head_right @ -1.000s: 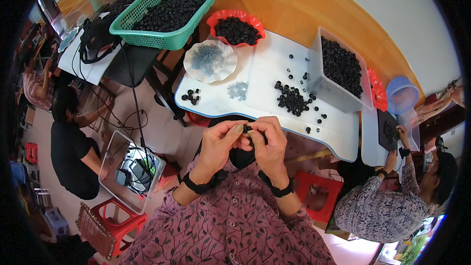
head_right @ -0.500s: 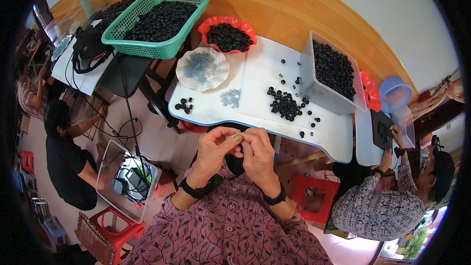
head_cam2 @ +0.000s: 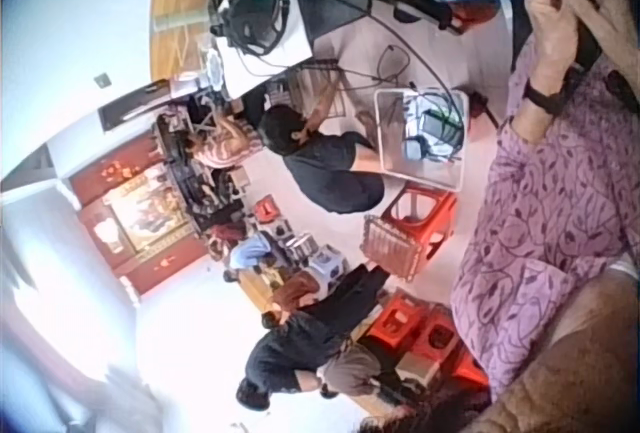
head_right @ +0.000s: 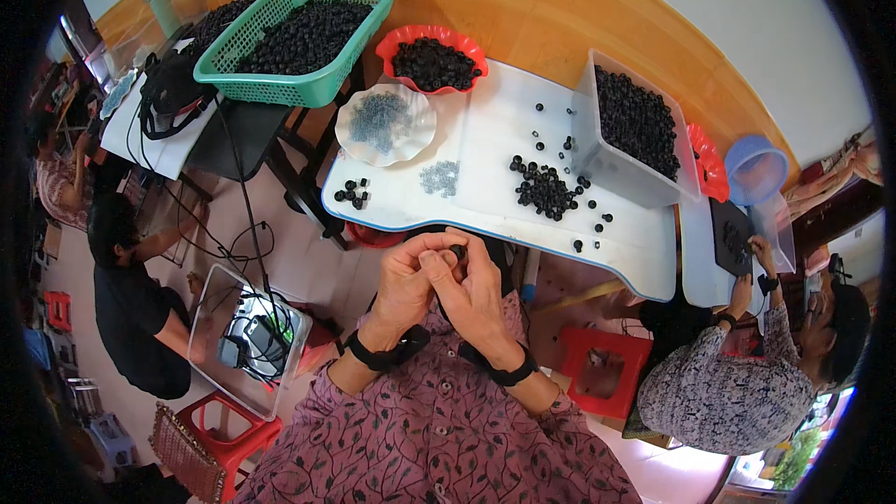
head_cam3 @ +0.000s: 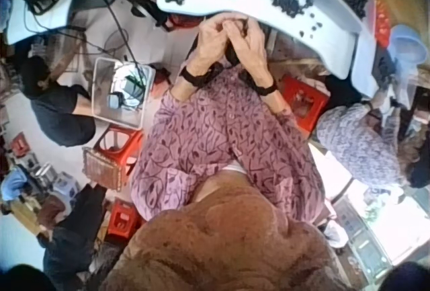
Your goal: Assembling small silver pins into black plastic circular components manually.
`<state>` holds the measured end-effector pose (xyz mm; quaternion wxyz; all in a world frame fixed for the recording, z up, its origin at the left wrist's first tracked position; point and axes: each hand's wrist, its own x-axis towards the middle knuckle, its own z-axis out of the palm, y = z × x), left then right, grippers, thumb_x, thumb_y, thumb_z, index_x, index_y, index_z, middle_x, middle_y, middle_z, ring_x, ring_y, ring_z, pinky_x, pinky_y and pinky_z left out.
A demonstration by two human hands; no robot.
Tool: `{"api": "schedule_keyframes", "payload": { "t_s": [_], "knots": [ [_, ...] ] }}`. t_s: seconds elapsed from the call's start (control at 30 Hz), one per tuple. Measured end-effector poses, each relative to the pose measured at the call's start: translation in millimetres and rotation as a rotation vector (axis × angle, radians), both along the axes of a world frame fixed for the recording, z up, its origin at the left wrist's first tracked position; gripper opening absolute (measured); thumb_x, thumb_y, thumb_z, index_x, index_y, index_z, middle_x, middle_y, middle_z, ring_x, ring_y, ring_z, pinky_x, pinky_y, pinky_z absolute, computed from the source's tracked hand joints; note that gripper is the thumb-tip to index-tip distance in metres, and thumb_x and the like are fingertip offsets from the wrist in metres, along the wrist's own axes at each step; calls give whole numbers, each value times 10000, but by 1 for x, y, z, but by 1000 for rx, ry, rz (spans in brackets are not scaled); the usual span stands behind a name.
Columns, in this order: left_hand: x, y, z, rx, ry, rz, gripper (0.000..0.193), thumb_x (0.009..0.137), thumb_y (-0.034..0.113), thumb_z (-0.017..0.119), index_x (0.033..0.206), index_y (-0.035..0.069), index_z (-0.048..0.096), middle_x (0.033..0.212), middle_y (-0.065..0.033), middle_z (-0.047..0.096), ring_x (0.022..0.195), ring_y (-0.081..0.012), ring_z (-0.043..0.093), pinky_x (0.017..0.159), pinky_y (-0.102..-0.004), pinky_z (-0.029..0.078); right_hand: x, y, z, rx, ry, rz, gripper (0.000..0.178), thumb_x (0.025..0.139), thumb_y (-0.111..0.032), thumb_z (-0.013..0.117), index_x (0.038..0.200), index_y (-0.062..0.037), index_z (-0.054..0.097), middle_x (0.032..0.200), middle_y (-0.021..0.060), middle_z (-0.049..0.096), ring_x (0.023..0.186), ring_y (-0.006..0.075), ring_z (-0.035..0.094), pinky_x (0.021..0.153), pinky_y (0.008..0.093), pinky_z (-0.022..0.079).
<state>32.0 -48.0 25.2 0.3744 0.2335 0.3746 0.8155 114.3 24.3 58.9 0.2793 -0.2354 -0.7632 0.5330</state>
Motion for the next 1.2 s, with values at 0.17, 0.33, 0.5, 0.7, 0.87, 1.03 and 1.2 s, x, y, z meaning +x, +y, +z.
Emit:
{"api": "schedule_keyframes", "payload": {
  "t_s": [0.17, 0.33, 0.5, 0.7, 0.87, 1.03, 1.2],
  "knots": [
    [2, -6, 5, 99, -33, -10, 217, 906, 32, 592, 1109, -30, 636, 932, -18, 635, 805, -60, 570, 721, -195, 480, 1, -11, 13, -26, 52, -13, 461, 858, -253, 700, 1177, 37, 537, 840, 89, 625, 720, 110, 560, 644, 250, 475],
    [5, -14, 13, 176, -51, -25, 229, 904, 53, 603, 1116, -34, 625, 940, -11, 612, 816, -55, 544, 725, -187, 452, 1, -24, 25, -26, 86, -32, 472, 840, -230, 717, 1179, 42, 535, 877, 108, 636, 776, 120, 587, 686, 260, 492],
    [7, -23, 22, 240, -55, -43, 254, 900, 70, 621, 1129, -39, 604, 954, -3, 592, 840, -52, 536, 752, -184, 447, 5, -33, 38, -2, 90, -3, 504, 829, -231, 729, 1196, 47, 525, 914, 123, 636, 807, 136, 602, 710, 270, 500],
    [9, -30, 32, 256, -56, -53, 263, 900, 91, 628, 1127, -39, 599, 976, -19, 584, 834, -62, 540, 777, -182, 446, 6, -38, 41, 64, 158, 3, 496, 842, -218, 718, 1203, 53, 512, 951, 120, 627, 819, 143, 608, 717, 269, 502],
    [10, -25, 25, 222, 45, -29, 251, 909, 88, 607, 1123, -42, 596, 982, -20, 586, 825, -66, 543, 768, -190, 451, 7, -36, 39, -102, 211, 46, 468, 853, -202, 707, 1194, 54, 515, 981, 99, 623, 841, 123, 599, 733, 258, 498],
    [4, -26, 25, 245, -52, -51, 233, 925, 83, 584, 1116, -49, 595, 983, -58, 610, 827, -95, 571, 750, -216, 481, 5, -34, 33, -70, 162, 82, 515, 848, -188, 711, 1245, 51, 487, 1017, 112, 607, 883, 133, 592, 767, 263, 494],
    [-7, -29, 33, 355, -239, -186, 237, 939, 115, 588, 1114, -45, 596, 998, -105, 636, 825, -141, 611, 741, -249, 522, 8, -33, 31, 138, 120, 69, 655, 859, -156, 685, 1388, 41, 354, 1230, 207, 543, 1066, 252, 586, 870, 333, 489]
  ]
}}
